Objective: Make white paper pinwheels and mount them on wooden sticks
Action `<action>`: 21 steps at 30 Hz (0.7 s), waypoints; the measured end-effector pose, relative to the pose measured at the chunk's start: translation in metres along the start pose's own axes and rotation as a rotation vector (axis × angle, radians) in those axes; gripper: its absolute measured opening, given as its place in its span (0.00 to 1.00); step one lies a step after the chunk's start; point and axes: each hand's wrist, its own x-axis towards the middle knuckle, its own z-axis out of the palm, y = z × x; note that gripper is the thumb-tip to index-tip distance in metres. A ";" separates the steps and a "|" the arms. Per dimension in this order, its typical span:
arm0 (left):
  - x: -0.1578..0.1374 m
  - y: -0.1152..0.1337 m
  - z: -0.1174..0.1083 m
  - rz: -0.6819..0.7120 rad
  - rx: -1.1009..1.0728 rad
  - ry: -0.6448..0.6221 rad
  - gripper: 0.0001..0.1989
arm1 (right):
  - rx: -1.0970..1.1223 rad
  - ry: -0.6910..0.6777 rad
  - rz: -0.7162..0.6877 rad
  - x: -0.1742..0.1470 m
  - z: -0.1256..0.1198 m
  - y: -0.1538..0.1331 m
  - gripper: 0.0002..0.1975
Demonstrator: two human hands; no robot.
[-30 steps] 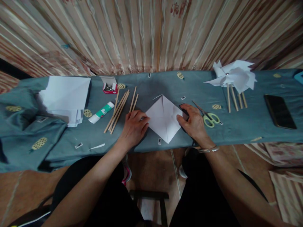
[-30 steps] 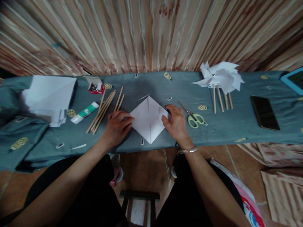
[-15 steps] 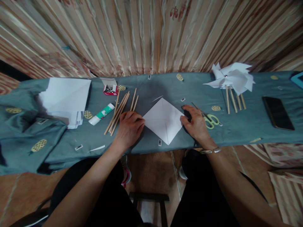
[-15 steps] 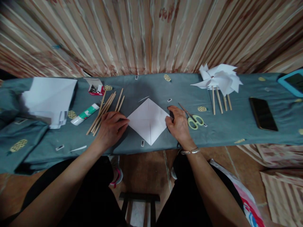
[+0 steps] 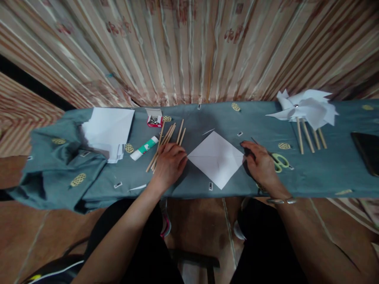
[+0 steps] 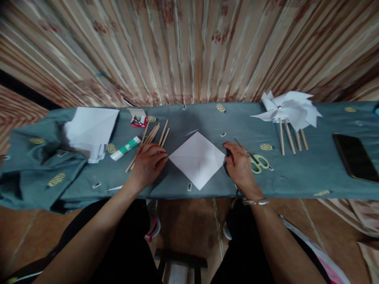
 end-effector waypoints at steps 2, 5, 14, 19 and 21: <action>-0.001 -0.014 -0.012 -0.095 0.021 0.059 0.09 | 0.001 0.027 0.018 0.000 0.000 0.000 0.20; -0.009 -0.043 -0.031 -0.298 0.114 0.153 0.17 | -0.001 0.052 0.055 0.001 0.000 -0.003 0.18; -0.030 -0.084 -0.041 -0.470 0.031 0.056 0.15 | 0.014 0.071 0.099 0.005 -0.005 -0.019 0.19; -0.012 -0.039 -0.035 -0.581 -0.589 0.290 0.15 | 0.093 0.094 0.120 0.008 -0.003 -0.041 0.16; -0.004 -0.010 -0.028 -0.668 -1.091 0.203 0.19 | 0.196 0.057 0.170 0.006 0.001 -0.058 0.15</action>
